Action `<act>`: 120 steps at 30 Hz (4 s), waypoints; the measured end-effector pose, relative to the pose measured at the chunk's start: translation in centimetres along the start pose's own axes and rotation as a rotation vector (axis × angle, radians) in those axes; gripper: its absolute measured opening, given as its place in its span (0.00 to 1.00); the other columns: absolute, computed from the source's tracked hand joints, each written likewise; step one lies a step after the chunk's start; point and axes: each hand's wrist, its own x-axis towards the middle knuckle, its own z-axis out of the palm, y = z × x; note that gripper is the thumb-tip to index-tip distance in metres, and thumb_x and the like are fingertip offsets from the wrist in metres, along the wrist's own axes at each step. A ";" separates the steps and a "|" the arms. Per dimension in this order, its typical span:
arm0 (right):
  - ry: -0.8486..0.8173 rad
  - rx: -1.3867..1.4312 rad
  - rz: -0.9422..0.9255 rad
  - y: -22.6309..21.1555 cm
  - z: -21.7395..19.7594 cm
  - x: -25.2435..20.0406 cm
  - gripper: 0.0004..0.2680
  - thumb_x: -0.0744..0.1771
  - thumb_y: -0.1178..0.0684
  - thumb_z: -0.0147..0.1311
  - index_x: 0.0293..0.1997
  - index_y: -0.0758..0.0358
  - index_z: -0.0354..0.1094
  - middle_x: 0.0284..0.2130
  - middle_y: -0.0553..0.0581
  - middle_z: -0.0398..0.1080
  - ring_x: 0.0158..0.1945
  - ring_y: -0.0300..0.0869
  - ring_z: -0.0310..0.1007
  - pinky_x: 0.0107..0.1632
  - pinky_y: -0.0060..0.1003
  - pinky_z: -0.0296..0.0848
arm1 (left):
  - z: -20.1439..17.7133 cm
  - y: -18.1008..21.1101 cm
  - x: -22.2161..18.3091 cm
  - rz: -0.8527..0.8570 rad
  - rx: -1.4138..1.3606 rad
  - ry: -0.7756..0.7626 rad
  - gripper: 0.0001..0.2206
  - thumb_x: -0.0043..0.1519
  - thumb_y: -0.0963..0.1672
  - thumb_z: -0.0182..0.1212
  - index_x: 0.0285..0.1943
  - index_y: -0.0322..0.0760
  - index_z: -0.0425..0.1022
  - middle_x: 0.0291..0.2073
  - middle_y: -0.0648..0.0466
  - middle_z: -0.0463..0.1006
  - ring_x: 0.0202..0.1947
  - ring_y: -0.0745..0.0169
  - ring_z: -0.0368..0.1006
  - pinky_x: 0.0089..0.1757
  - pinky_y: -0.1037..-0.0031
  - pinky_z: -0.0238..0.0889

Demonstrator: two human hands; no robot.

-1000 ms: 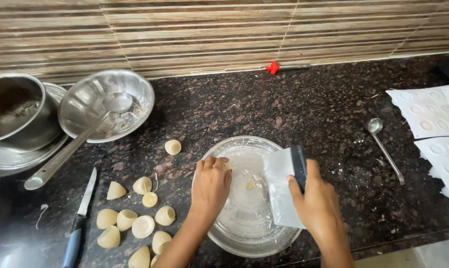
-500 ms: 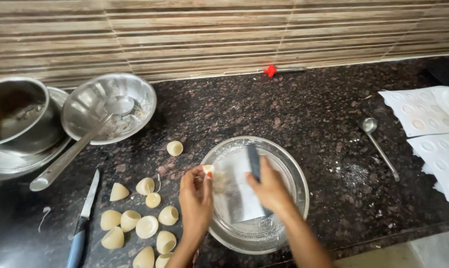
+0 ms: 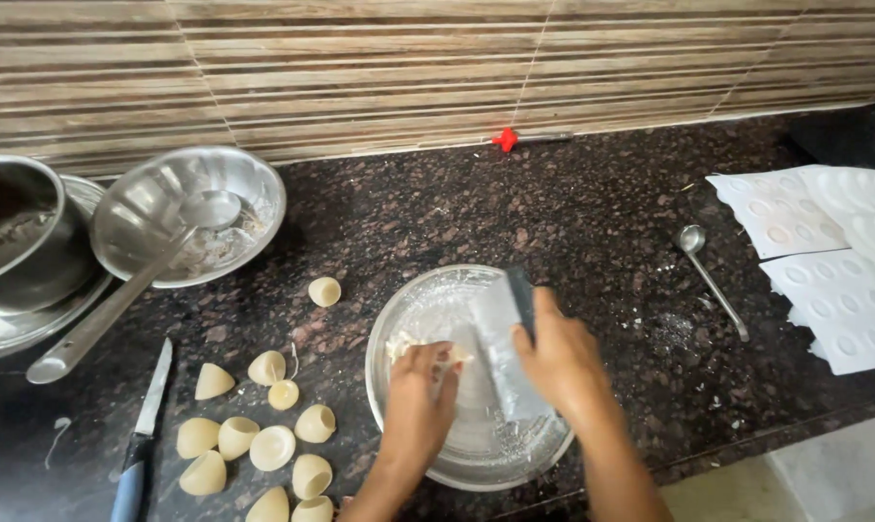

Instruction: Breaking down white material chunks on a metal plate using a scraper tool.

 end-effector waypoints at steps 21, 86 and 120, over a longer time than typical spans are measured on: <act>0.016 0.011 -0.074 1.2 0.2 -1.4 0.18 0.65 0.50 0.56 0.57 0.66 0.57 0.30 0.76 0.75 0.38 0.67 0.77 0.40 0.58 0.74 | 5.3 -2.7 0.8 -0.017 -0.035 0.025 0.06 0.57 0.38 0.66 0.40 0.27 0.80 0.40 0.41 0.79 0.37 0.43 0.78 0.39 0.62 0.71; -0.044 0.324 -0.175 -4.2 4.6 -0.1 0.15 0.64 0.51 0.60 0.53 0.63 0.67 0.36 0.65 0.78 0.40 0.53 0.80 0.44 0.47 0.74 | -14.9 -2.0 -6.8 -0.198 0.084 0.391 0.10 0.61 0.39 0.59 0.49 0.33 0.81 0.41 0.45 0.83 0.35 0.52 0.82 0.35 0.68 0.76; 0.310 0.728 -0.074 4.8 1.4 -6.0 0.10 0.66 0.54 0.61 0.49 0.65 0.71 0.35 0.55 0.78 0.34 0.35 0.73 0.37 0.34 0.71 | -11.6 1.6 -1.9 -0.298 0.094 -0.086 0.12 0.61 0.48 0.62 0.47 0.37 0.79 0.35 0.44 0.85 0.33 0.54 0.83 0.38 0.63 0.74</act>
